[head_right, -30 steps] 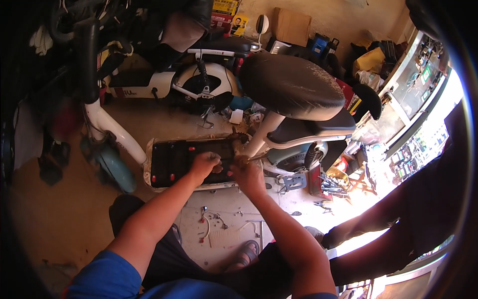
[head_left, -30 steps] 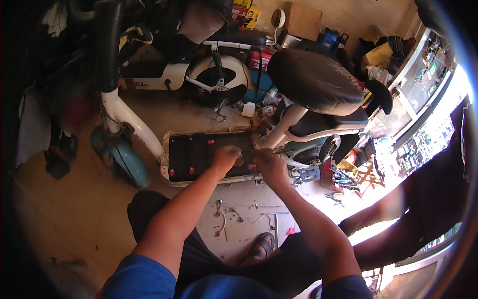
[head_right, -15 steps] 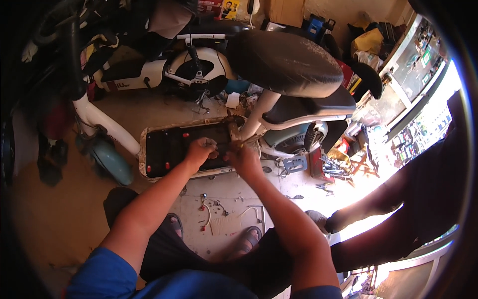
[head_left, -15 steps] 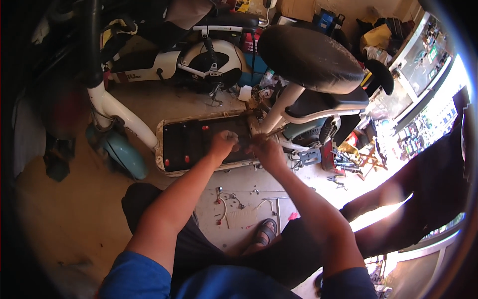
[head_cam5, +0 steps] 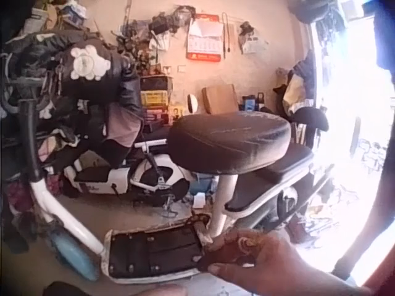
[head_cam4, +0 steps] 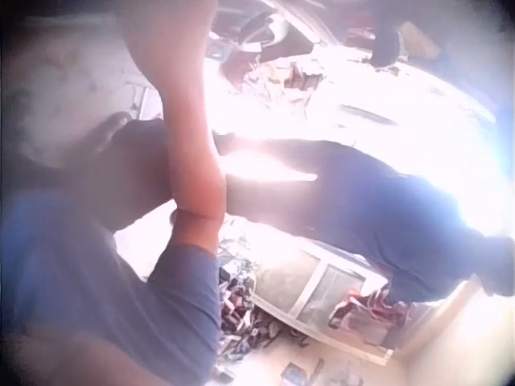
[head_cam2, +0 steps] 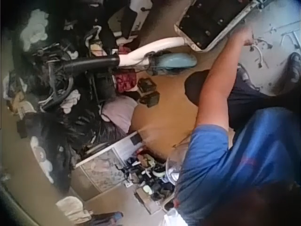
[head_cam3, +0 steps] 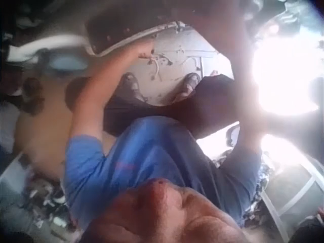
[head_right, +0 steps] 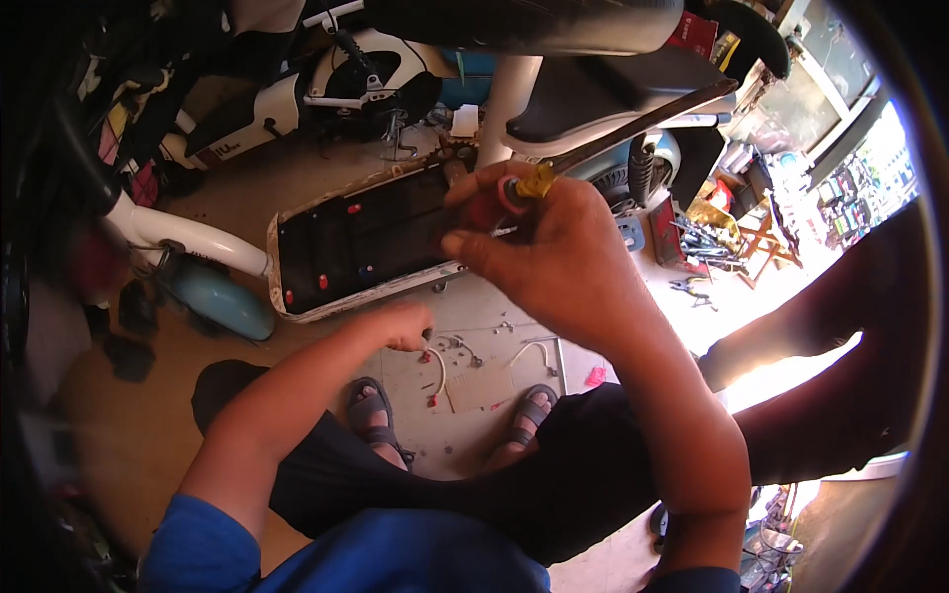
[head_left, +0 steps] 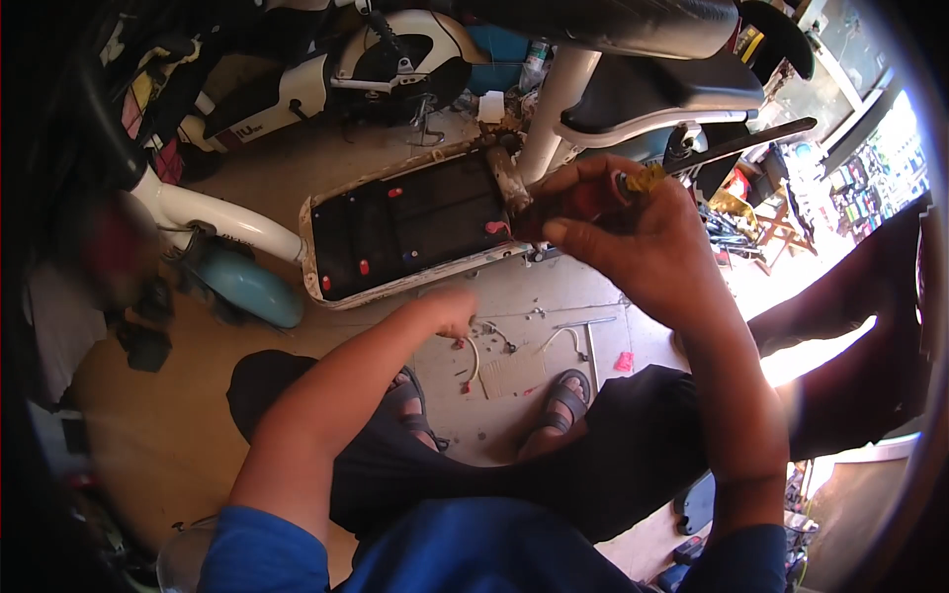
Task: The person connects wires to the battery terminals of an electric scooter and tightens the connections using a screwdriver.
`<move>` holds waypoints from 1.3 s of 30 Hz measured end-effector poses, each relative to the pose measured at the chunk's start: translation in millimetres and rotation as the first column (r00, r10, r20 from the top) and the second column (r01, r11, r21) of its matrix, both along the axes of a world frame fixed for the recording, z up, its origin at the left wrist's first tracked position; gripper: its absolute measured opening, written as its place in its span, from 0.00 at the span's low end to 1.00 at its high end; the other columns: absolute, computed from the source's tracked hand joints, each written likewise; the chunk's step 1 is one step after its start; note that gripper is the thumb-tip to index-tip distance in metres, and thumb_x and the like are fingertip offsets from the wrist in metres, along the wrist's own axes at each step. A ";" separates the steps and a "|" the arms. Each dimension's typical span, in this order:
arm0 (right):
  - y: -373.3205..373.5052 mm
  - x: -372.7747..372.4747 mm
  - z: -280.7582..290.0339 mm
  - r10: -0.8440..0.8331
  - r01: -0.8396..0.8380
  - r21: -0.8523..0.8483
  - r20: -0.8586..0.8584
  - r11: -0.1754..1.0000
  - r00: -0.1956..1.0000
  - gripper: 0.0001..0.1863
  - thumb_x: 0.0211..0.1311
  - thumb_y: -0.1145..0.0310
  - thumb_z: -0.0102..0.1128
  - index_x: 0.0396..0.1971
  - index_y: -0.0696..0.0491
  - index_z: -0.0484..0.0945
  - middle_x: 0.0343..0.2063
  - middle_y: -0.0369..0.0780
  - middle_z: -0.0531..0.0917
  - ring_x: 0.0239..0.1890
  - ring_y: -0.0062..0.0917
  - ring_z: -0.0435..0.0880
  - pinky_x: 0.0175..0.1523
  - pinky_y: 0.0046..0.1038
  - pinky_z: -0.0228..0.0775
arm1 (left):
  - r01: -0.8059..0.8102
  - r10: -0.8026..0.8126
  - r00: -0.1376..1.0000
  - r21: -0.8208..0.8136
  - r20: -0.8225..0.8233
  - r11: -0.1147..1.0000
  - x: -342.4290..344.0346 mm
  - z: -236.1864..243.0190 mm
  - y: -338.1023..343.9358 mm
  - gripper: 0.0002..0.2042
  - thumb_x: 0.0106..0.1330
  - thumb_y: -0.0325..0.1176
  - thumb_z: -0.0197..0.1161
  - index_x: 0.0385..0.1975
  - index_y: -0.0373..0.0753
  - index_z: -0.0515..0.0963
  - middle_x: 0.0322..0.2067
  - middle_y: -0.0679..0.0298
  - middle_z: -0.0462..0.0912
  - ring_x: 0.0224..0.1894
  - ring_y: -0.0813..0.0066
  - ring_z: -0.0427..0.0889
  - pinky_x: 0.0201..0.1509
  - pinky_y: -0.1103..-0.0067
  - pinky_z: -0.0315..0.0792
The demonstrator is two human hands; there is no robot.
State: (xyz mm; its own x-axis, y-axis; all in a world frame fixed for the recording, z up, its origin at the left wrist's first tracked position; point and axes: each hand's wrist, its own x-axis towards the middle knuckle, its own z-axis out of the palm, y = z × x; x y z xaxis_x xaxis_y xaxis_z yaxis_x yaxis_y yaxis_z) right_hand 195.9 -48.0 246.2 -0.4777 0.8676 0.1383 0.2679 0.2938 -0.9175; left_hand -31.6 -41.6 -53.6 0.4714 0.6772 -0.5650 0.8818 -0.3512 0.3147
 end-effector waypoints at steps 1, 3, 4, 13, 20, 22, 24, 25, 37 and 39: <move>-4.8 1.4 1.6 -0.010 0.011 -0.012 0.057 1.000 0.998 0.14 0.63 0.74 0.75 0.47 0.59 0.85 0.35 0.36 0.88 0.38 0.16 0.86 0.47 0.22 0.79 | 0.001 -0.001 1.000 -0.006 -0.012 1.000 -3.2 -20.5 2.0 0.13 0.57 0.34 0.73 0.38 0.33 0.90 0.37 0.47 0.91 0.42 0.48 0.90 0.47 0.60 0.84; -8.3 7.7 1.7 0.007 -0.008 -0.069 -0.020 0.998 1.000 0.13 0.63 0.74 0.75 0.46 0.60 0.86 0.36 0.36 0.88 0.37 0.16 0.85 0.46 0.22 0.79 | -0.157 0.163 0.983 0.077 -0.085 0.985 -16.5 -64.6 1.5 0.12 0.54 0.26 0.67 0.37 0.36 0.90 0.37 0.47 0.90 0.42 0.47 0.90 0.47 0.59 0.84; -8.6 14.5 3.1 -0.019 0.016 -0.095 -0.037 0.995 0.999 0.13 0.63 0.75 0.75 0.46 0.60 0.85 0.36 0.36 0.89 0.39 0.16 0.86 0.47 0.22 0.80 | -0.293 0.297 0.953 0.053 -0.067 0.954 -6.9 -78.2 3.0 0.10 0.54 0.26 0.68 0.35 0.34 0.90 0.37 0.44 0.90 0.42 0.47 0.91 0.47 0.57 0.84; -1.4 51.2 11.0 -0.205 0.185 -0.143 -0.142 0.972 0.968 0.18 0.63 0.83 0.70 0.52 0.63 0.80 0.44 0.45 0.92 0.50 0.25 0.91 0.59 0.27 0.81 | -0.801 0.801 0.598 -0.057 -0.035 0.596 51.2 -172.7 -8.3 0.24 0.72 0.25 0.61 0.69 0.41 0.72 0.55 0.47 0.87 0.56 0.51 0.89 0.54 0.59 0.85; 12.8 37.3 9.8 -0.148 0.128 -0.125 -0.165 0.984 0.975 0.18 0.63 0.81 0.74 0.52 0.61 0.83 0.40 0.40 0.92 0.45 0.20 0.90 0.54 0.24 0.82 | -0.852 0.852 0.523 0.004 0.029 0.523 21.8 -232.4 -19.9 0.14 0.74 0.26 0.57 0.55 0.38 0.83 0.54 0.50 0.87 0.56 0.53 0.88 0.55 0.60 0.85; 17.9 33.4 4.4 -0.123 0.107 -0.109 -0.149 0.988 0.981 0.18 0.63 0.79 0.75 0.52 0.62 0.83 0.39 0.40 0.92 0.44 0.19 0.90 0.54 0.23 0.81 | -0.908 0.915 0.400 -0.115 0.045 0.403 21.5 -232.1 -20.5 0.13 0.73 0.27 0.58 0.53 0.36 0.83 0.53 0.51 0.88 0.56 0.54 0.89 0.54 0.61 0.85; 21.4 36.3 0.3 -0.150 0.139 -0.098 -0.113 0.985 0.982 0.18 0.63 0.79 0.75 0.52 0.62 0.83 0.39 0.40 0.92 0.43 0.19 0.90 0.54 0.23 0.81 | -0.892 0.912 0.410 -0.216 -0.021 0.396 35.8 -209.3 -12.7 0.11 0.70 0.28 0.61 0.48 0.35 0.86 0.49 0.53 0.90 0.54 0.56 0.90 0.51 0.60 0.86; 23.0 40.1 -1.3 -0.177 0.167 -0.102 -0.102 0.981 0.979 0.17 0.64 0.78 0.75 0.51 0.62 0.83 0.39 0.40 0.92 0.44 0.20 0.90 0.54 0.23 0.81 | -0.882 0.906 0.421 -0.251 -0.041 0.398 44.8 -195.6 -7.2 0.11 0.69 0.28 0.62 0.46 0.35 0.87 0.48 0.54 0.91 0.53 0.57 0.90 0.50 0.60 0.86; 21.8 31.9 -18.3 0.042 -0.052 -0.187 -0.059 0.981 0.997 0.08 0.62 0.80 0.70 0.37 0.59 0.78 0.33 0.42 0.89 0.35 0.27 0.92 0.45 0.27 0.85 | 0.300 -0.317 0.945 -0.178 -0.078 0.937 121.6 -73.1 8.0 0.13 0.51 0.24 0.70 0.38 0.36 0.91 0.36 0.52 0.92 0.40 0.58 0.91 0.39 0.62 0.85; 20.9 28.8 -24.5 0.049 -0.057 -0.183 -0.046 0.981 0.998 0.06 0.64 0.77 0.68 0.38 0.58 0.80 0.29 0.39 0.87 0.28 0.23 0.88 0.36 0.24 0.80 | 0.112 -0.100 0.993 -0.293 0.055 0.950 113.5 23.7 -3.5 0.11 0.52 0.22 0.71 0.36 0.34 0.90 0.33 0.51 0.91 0.33 0.59 0.91 0.33 0.66 0.84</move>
